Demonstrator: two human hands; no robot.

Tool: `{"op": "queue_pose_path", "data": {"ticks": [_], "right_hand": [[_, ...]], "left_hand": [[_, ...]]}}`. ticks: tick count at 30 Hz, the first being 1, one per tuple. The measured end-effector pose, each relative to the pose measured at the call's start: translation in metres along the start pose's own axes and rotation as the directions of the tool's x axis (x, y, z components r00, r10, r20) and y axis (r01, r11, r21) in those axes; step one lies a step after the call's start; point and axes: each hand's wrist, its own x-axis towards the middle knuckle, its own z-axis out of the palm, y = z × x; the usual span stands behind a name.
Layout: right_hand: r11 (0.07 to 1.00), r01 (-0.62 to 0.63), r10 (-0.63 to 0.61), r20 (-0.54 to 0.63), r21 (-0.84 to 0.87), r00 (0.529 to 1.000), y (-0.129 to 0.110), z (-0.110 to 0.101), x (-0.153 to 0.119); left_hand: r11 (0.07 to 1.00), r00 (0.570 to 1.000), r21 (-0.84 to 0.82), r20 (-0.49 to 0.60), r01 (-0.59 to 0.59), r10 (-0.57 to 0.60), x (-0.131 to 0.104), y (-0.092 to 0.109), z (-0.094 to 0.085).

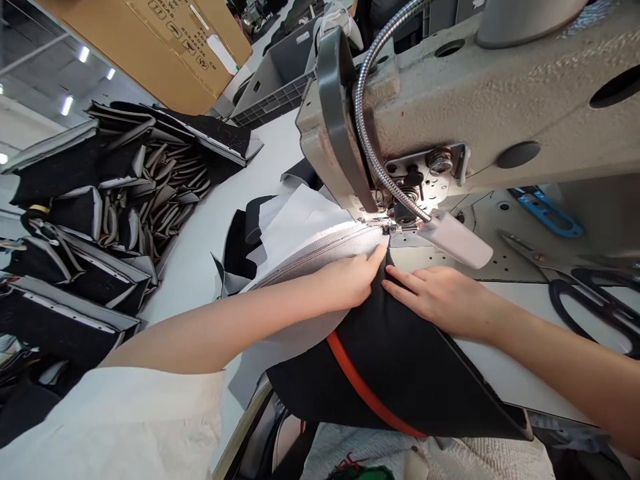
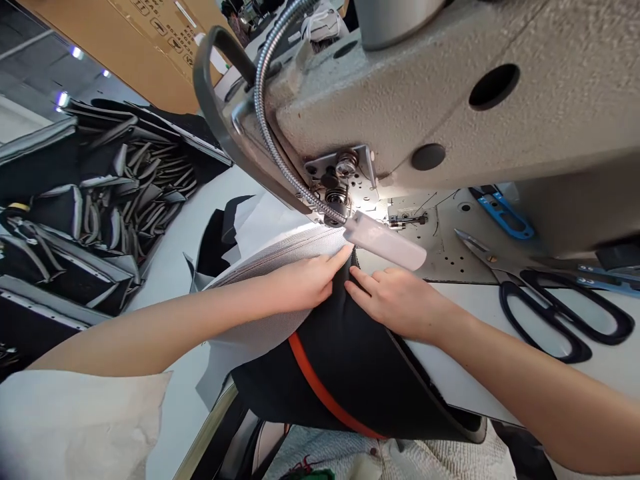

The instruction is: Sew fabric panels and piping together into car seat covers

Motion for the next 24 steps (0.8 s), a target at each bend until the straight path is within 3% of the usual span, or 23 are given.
{"op": "queue_pose_path", "data": {"ticks": [5,9,13,18,21,24], "right_hand": [[0.996,0.088,-0.088,0.011,-0.019,0.996,-0.001,0.001,-0.002],[0.994,0.106,-0.106,0.008,-0.003,0.994,0.002,0.003,-0.004],[0.999,0.000,0.000,0.014,0.037,1.000,0.008,0.007,-0.009],[0.988,-0.141,0.138,0.041,0.067,0.990,0.015,0.011,-0.012],[0.986,-0.069,0.063,0.044,0.149,0.997,0.022,0.007,-0.016],[0.982,0.060,-0.071,0.053,0.181,0.996,0.024,0.001,-0.016]], "left_hand": [[0.985,0.993,-0.143,-0.084,-0.092,0.081,-0.005,-0.012,0.007],[0.985,0.997,-0.158,-0.056,-0.064,0.056,0.003,-0.010,0.001],[0.986,0.995,-0.158,-0.093,-0.054,0.040,0.014,-0.006,-0.006],[0.996,0.980,-0.056,-0.193,-0.068,0.056,0.029,-0.005,-0.002],[0.999,0.981,0.042,-0.188,-0.029,0.037,0.023,0.003,0.000],[0.988,0.997,0.145,-0.059,0.051,-0.043,0.006,0.006,-0.001]]}}
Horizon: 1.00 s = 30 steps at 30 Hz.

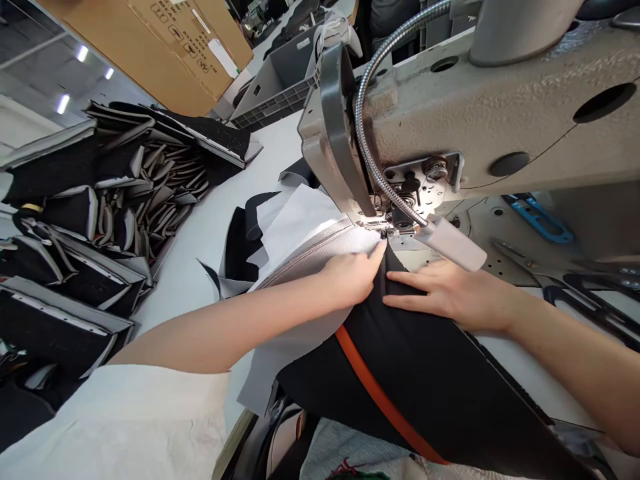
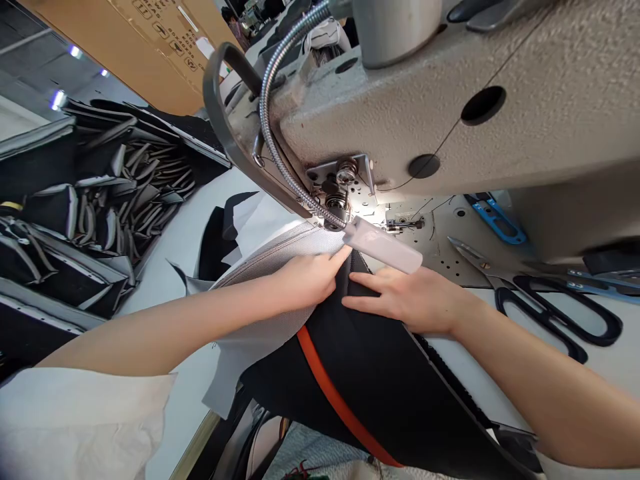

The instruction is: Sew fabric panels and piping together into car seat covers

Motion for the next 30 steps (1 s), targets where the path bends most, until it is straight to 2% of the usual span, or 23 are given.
{"op": "queue_pose_path", "data": {"ticks": [3,7,9,13,17,22,24,26,28,30], "right_hand": [[0.997,0.045,-0.045,0.011,-0.062,0.999,-0.012,-0.001,0.011],[0.990,-0.098,0.102,0.033,-0.105,0.994,-0.036,0.003,0.034],[0.985,-0.137,0.141,0.034,-0.105,0.989,-0.041,0.004,0.039],[0.992,-0.097,0.098,0.007,-0.079,0.995,-0.034,0.004,0.033],[0.986,-0.145,0.144,-0.015,-0.081,0.989,-0.025,0.005,0.030],[0.969,-0.222,0.216,-0.063,-0.105,0.974,-0.016,0.001,0.029],[0.988,-0.137,0.133,-0.065,-0.066,0.989,-0.010,-0.004,0.023],[1.000,0.022,-0.021,-0.056,0.022,0.998,-0.008,-0.007,0.018],[0.978,0.168,-0.160,-0.073,0.125,0.985,-0.012,-0.005,0.021],[0.954,0.229,-0.216,-0.085,0.195,0.973,-0.022,0.002,0.031]], "left_hand": [[0.998,0.992,0.017,0.112,-0.057,0.054,-0.011,-0.016,-0.003],[0.954,0.957,-0.185,0.127,-0.235,0.260,-0.008,-0.048,-0.009],[0.935,0.956,-0.268,0.115,-0.233,0.271,-0.005,-0.053,-0.012],[0.935,0.966,-0.314,0.139,-0.164,0.216,0.002,-0.038,-0.017],[0.948,0.978,-0.300,0.139,-0.108,0.155,0.014,-0.021,-0.017],[0.975,0.998,-0.220,0.043,-0.037,0.048,0.021,-0.011,-0.009],[0.983,0.999,-0.174,-0.014,-0.052,0.050,0.019,-0.009,-0.005],[0.988,0.997,-0.140,-0.038,-0.065,0.060,0.017,-0.008,-0.003],[0.993,0.998,-0.098,-0.020,-0.065,0.064,0.018,-0.012,-0.004],[0.994,0.995,-0.053,-0.004,-0.097,0.097,0.020,-0.019,-0.007]]}}
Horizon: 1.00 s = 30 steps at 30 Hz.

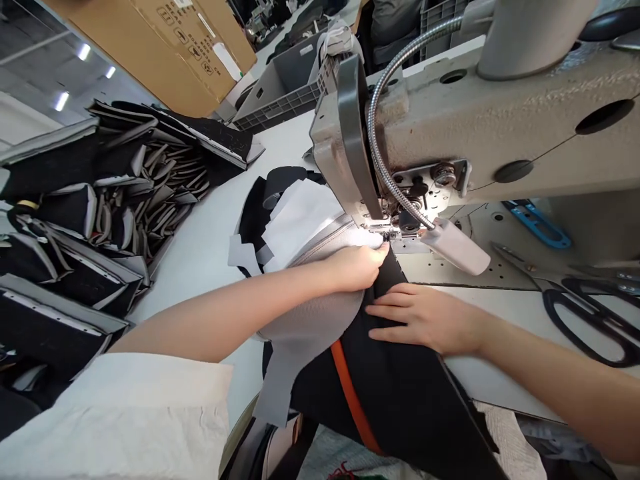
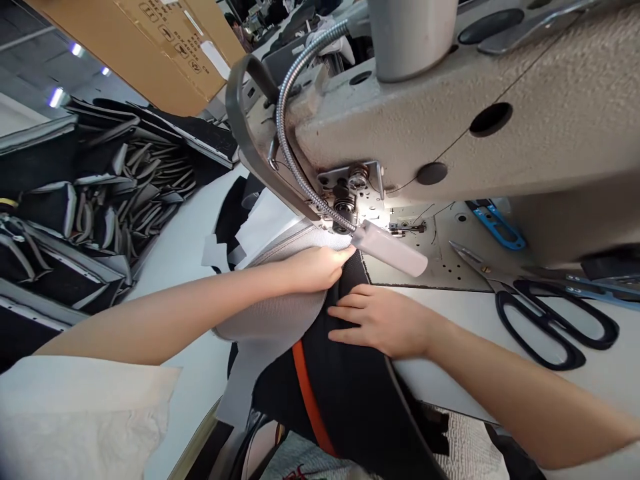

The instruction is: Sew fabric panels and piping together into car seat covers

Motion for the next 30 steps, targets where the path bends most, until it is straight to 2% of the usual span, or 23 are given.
{"op": "queue_pose_path", "data": {"ticks": [4,6,8,11,13,16,21,25,30], "right_hand": [[0.994,-0.105,0.105,-0.007,0.024,0.994,-0.013,0.019,0.025],[0.989,-0.141,0.141,0.005,0.047,0.990,-0.017,0.022,0.028],[0.987,-0.152,0.151,0.020,0.049,0.988,-0.021,0.022,0.023],[0.984,-0.173,0.174,0.002,-0.050,0.985,-0.024,0.021,0.014],[0.976,-0.163,0.160,-0.034,-0.143,0.987,-0.025,0.021,0.013],[0.964,-0.125,0.107,-0.090,-0.235,0.990,-0.025,0.020,0.015],[0.962,-0.082,0.060,-0.092,-0.262,0.994,-0.021,0.018,0.014],[0.963,-0.086,0.062,-0.100,-0.254,0.993,-0.017,0.017,0.006],[0.968,-0.118,0.090,-0.132,-0.223,0.987,-0.016,0.019,0.003]], "left_hand": [[0.987,0.996,0.129,0.000,-0.093,0.094,0.000,-0.008,-0.004],[0.979,0.999,0.200,0.016,-0.039,0.037,-0.006,-0.004,0.000],[0.964,0.997,0.257,0.013,0.066,-0.072,-0.014,0.003,0.007],[0.944,0.987,0.297,0.027,0.142,-0.157,-0.027,0.009,0.013],[0.965,0.987,0.241,0.093,0.102,-0.128,-0.031,0.007,0.010],[0.998,0.985,0.054,0.164,0.044,-0.052,-0.031,0.001,-0.001],[0.988,0.979,-0.150,0.203,0.035,-0.004,-0.021,0.002,-0.012],[0.981,0.980,-0.186,0.197,0.060,-0.022,-0.015,0.007,-0.013],[0.990,0.986,-0.126,0.162,0.070,-0.049,-0.014,0.012,-0.014]]}}
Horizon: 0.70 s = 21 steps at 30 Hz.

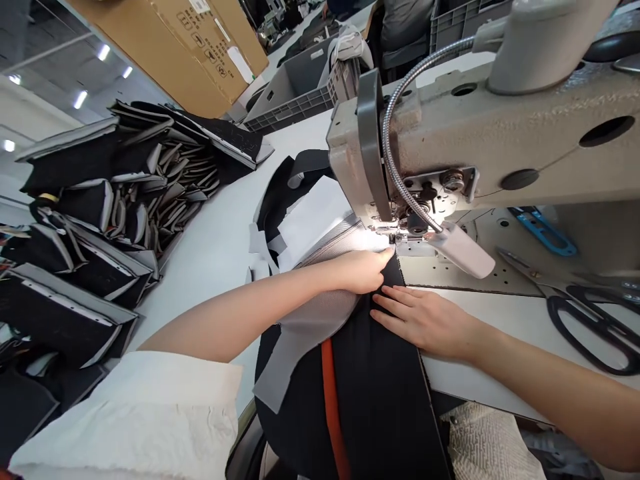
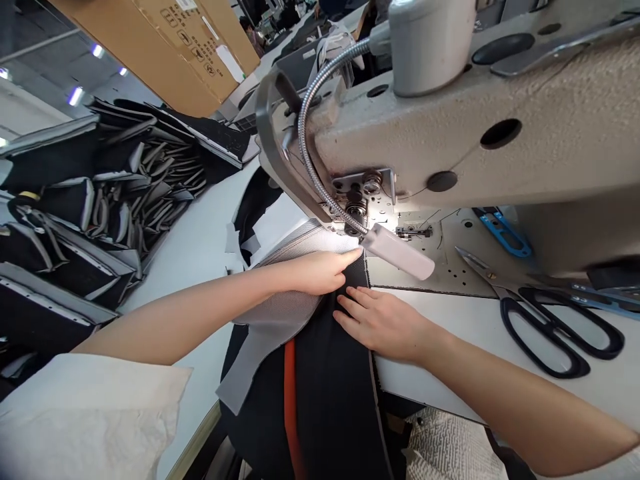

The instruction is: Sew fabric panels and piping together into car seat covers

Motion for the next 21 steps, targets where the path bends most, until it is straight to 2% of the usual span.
{"op": "queue_pose_path", "data": {"ticks": [4,6,9,11,13,15,17,19,21], "right_hand": [[0.991,-0.132,0.132,0.000,-0.005,0.991,-0.016,0.009,0.012],[0.972,-0.231,0.231,0.013,-0.039,0.973,-0.024,0.014,0.021],[0.955,-0.298,0.298,0.067,-0.012,0.952,-0.029,0.015,0.025],[0.959,-0.256,0.240,0.138,0.117,0.961,-0.027,0.010,0.022],[0.942,-0.177,0.121,0.203,0.286,0.972,-0.025,0.003,0.018],[0.906,-0.113,0.014,0.239,0.408,0.971,-0.028,-0.002,0.018],[0.885,-0.093,-0.037,0.266,0.457,0.963,-0.034,-0.003,0.022],[0.880,-0.102,-0.040,0.287,0.464,0.957,-0.040,-0.001,0.028],[0.863,-0.122,-0.031,0.293,0.490,0.956,-0.041,0.001,0.033]], "left_hand": [[0.997,0.998,0.075,-0.065,0.027,-0.022,0.005,-0.002,0.009],[0.988,0.985,0.153,-0.171,0.021,0.006,0.005,-0.005,0.019],[0.968,0.928,0.249,-0.362,0.006,0.087,-0.014,-0.012,0.040],[0.951,0.875,0.308,-0.469,0.037,0.118,-0.039,-0.021,0.062],[0.917,0.830,0.371,-0.550,0.143,0.093,-0.068,-0.040,0.088],[0.879,0.795,0.372,-0.606,0.298,-0.013,-0.096,-0.071,0.113],[0.868,0.757,0.285,-0.637,0.407,-0.146,-0.118,-0.106,0.129],[0.899,0.734,0.215,-0.662,0.381,-0.153,-0.136,-0.129,0.133],[0.942,0.680,0.184,-0.730,0.281,-0.061,-0.153,-0.129,0.129]]}}
